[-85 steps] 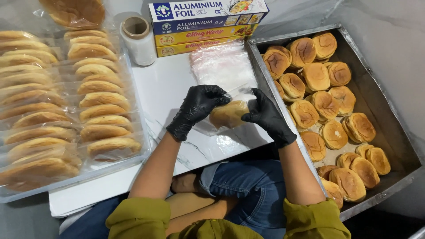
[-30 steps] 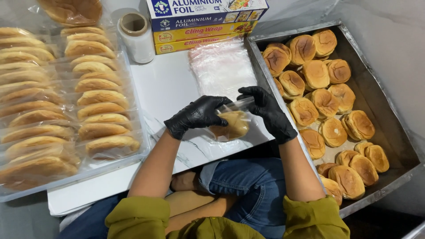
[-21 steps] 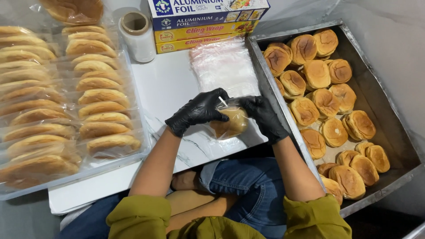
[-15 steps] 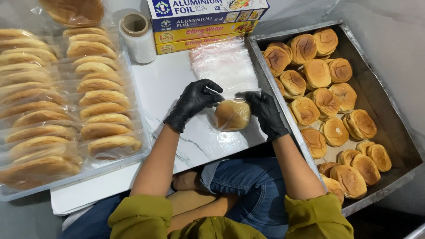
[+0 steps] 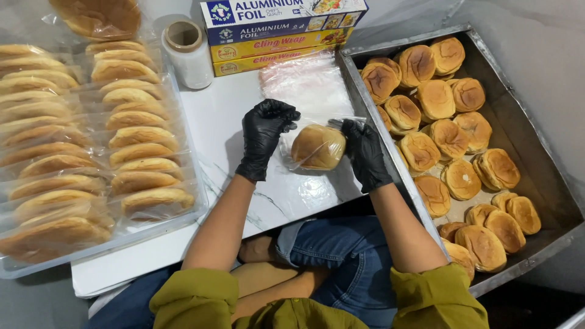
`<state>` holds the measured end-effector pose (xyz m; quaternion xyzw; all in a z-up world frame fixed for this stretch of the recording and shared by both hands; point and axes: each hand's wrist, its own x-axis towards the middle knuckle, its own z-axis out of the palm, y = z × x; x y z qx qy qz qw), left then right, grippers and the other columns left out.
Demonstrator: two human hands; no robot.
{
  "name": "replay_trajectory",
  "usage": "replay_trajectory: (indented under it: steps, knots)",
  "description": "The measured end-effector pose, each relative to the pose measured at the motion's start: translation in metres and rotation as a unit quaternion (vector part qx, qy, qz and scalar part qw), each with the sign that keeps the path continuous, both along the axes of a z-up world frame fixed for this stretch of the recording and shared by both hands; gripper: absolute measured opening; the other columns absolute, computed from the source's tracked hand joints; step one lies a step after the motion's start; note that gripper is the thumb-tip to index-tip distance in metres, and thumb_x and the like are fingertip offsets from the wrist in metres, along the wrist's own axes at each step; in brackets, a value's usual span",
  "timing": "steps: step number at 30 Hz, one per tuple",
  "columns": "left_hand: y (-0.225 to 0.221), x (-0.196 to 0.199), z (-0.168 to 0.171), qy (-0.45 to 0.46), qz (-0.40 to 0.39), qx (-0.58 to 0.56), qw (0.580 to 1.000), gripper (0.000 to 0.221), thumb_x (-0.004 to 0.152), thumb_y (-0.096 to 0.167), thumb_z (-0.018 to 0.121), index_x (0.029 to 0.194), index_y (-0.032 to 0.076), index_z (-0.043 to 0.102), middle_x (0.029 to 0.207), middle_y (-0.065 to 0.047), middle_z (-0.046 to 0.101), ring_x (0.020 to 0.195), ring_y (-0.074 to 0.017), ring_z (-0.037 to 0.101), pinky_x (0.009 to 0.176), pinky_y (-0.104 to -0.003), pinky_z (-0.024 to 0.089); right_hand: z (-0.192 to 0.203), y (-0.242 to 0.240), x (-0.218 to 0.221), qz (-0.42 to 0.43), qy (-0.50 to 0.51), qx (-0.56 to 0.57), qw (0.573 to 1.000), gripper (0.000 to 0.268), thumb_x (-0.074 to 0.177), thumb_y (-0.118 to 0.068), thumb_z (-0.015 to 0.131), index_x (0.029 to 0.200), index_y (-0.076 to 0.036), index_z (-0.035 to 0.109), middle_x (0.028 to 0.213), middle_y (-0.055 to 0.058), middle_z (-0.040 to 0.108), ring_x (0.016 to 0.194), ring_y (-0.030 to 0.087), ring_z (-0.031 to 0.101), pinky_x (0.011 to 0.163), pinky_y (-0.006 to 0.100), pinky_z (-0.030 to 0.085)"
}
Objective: The person picks up bread rolls from a large metal tray and places them into individual clear plastic bags using their hands.
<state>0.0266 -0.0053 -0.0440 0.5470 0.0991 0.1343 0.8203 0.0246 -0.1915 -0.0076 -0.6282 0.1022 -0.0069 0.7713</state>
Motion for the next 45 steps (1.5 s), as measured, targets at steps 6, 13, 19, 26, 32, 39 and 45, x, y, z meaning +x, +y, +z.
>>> replay_trajectory:
  steps: [6, 13, 19, 26, 32, 39, 45]
  knots:
    - [-0.001, 0.004, -0.009, -0.04, 0.033, 0.046, 0.998, 0.023, 0.076, -0.001, 0.086, 0.096, 0.008, 0.078, 0.077, -0.016, 0.077, 0.057, -0.0147, 0.073, 0.052, -0.02, 0.057, 0.009, 0.005, -0.008, -0.028, 0.017, 0.027, 0.999, 0.018, 0.091, -0.016, 0.08, 0.086, -0.003, 0.069, 0.069, 0.007, 0.063, 0.055, 0.018, 0.068, 0.049, 0.027, 0.058]
    - [-0.015, 0.013, -0.024, -0.04, -0.088, 0.087, 0.992, 0.043, 0.089, 0.026, 0.084, 0.127, 0.013, 0.068, 0.089, -0.006, 0.076, 0.073, -0.0052, 0.065, 0.063, -0.018, 0.054, -0.022, -0.021, 0.012, -0.053, 0.009, 0.03, 0.998, 0.019, 0.094, -0.018, 0.075, 0.087, -0.003, 0.066, 0.07, 0.007, 0.063, 0.056, 0.017, 0.068, 0.051, 0.025, 0.058]
    - [-0.022, -0.009, -0.006, -0.012, -0.067, -0.086, 0.994, 0.015, 0.089, 0.008, 0.078, 0.103, 0.007, 0.077, 0.087, -0.011, 0.075, 0.075, -0.0098, 0.066, 0.068, -0.023, 0.059, 0.008, -0.004, -0.001, -0.041, 0.012, 0.034, 0.999, 0.014, 0.093, -0.018, 0.077, 0.095, -0.005, 0.071, 0.08, 0.008, 0.071, 0.063, 0.018, 0.072, 0.055, 0.028, 0.062]
    - [-0.022, -0.015, 0.012, -0.009, 0.0, -0.131, 0.991, 0.01, 0.091, 0.015, 0.074, 0.097, 0.008, 0.078, 0.079, -0.006, 0.07, 0.071, -0.0098, 0.064, 0.067, -0.024, 0.058, -0.009, -0.021, 0.008, -0.032, 0.002, 0.024, 0.999, 0.015, 0.092, -0.018, 0.077, 0.098, -0.006, 0.07, 0.082, 0.006, 0.068, 0.063, 0.014, 0.07, 0.056, 0.027, 0.062]
    - [-0.003, -0.026, 0.033, -0.205, 0.18, 0.24, 0.932, 0.023, 0.09, 0.017, 0.076, 0.112, 0.011, 0.072, 0.104, -0.007, 0.076, 0.104, -0.0213, 0.072, 0.095, -0.033, 0.057, -0.033, -0.043, 0.018, -0.009, -0.071, -0.023, 0.997, 0.01, 0.097, -0.018, 0.074, 0.09, -0.011, 0.071, 0.077, 0.003, 0.065, 0.064, 0.009, 0.066, 0.057, 0.021, 0.058]
    - [-0.014, -0.013, 0.047, -0.05, -0.16, 0.615, 0.771, 0.069, 0.06, 0.065, 0.089, 0.118, 0.034, 0.069, 0.105, 0.005, 0.08, 0.11, -0.0219, 0.074, 0.104, -0.04, 0.057, -0.016, -0.018, -0.019, 0.09, -0.221, -0.118, 0.964, 0.017, 0.107, -0.02, 0.07, 0.098, -0.006, 0.073, 0.082, 0.005, 0.066, 0.078, 0.007, 0.058, 0.071, 0.025, 0.055]
    - [-0.008, -0.014, 0.043, -0.059, -0.255, 0.652, 0.711, 0.077, 0.058, 0.046, 0.098, 0.124, 0.021, 0.067, 0.108, -0.012, 0.078, 0.112, -0.0365, 0.072, 0.099, -0.048, 0.058, -0.011, -0.01, -0.035, 0.143, -0.301, -0.154, 0.93, 0.014, 0.107, -0.01, 0.068, 0.101, 0.001, 0.072, 0.093, 0.017, 0.071, 0.096, 0.012, 0.058, 0.085, 0.034, 0.055]
